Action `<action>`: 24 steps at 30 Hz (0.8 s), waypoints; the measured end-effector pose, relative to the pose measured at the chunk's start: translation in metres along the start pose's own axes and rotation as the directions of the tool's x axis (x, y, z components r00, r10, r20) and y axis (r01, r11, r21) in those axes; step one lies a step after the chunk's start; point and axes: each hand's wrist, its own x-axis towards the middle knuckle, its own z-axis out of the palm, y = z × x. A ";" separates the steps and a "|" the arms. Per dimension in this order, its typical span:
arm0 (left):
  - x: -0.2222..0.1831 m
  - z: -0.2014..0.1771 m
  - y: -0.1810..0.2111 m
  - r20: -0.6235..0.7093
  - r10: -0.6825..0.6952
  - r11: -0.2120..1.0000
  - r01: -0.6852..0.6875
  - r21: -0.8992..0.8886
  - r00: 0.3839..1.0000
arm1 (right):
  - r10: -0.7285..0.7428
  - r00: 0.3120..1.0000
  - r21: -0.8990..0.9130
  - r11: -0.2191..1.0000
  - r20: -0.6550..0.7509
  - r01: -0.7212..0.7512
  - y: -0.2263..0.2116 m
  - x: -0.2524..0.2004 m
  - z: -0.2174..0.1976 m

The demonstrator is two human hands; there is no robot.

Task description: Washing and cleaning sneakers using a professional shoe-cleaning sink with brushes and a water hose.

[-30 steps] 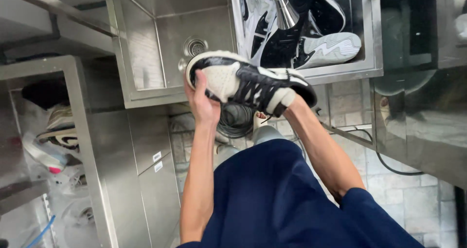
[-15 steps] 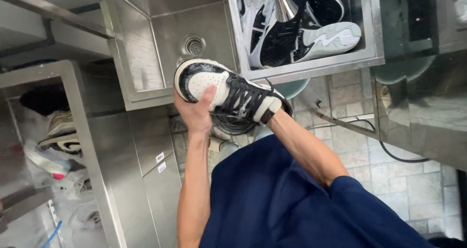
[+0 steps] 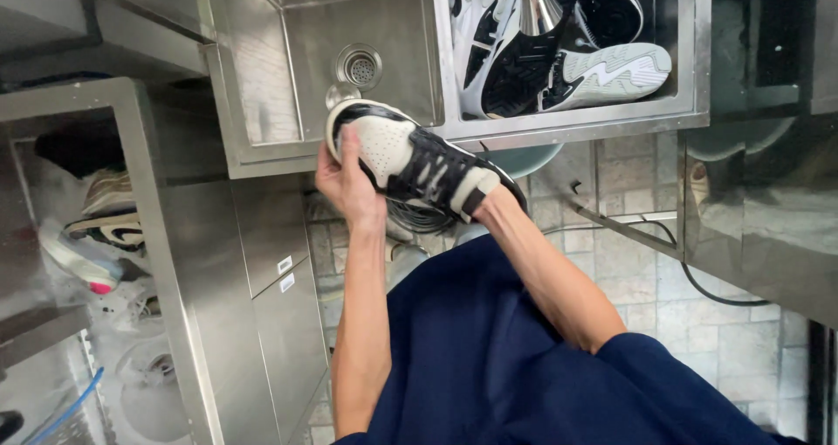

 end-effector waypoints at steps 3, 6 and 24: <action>0.006 0.010 0.008 -0.040 -0.033 0.998 0.030 -0.063 0.999 | 0.009 0.999 0.019 1.000 -0.043 -0.008 0.009 -0.002 -0.004; 0.007 -0.002 -0.003 0.083 0.055 0.998 -0.057 0.030 0.995 | 0.019 0.996 0.074 0.997 -0.089 -0.013 0.007 -0.011 0.000; 0.015 0.014 0.004 0.047 0.129 0.989 -0.132 0.069 0.990 | 0.128 0.974 0.223 0.971 -0.184 -0.086 0.021 -0.013 0.006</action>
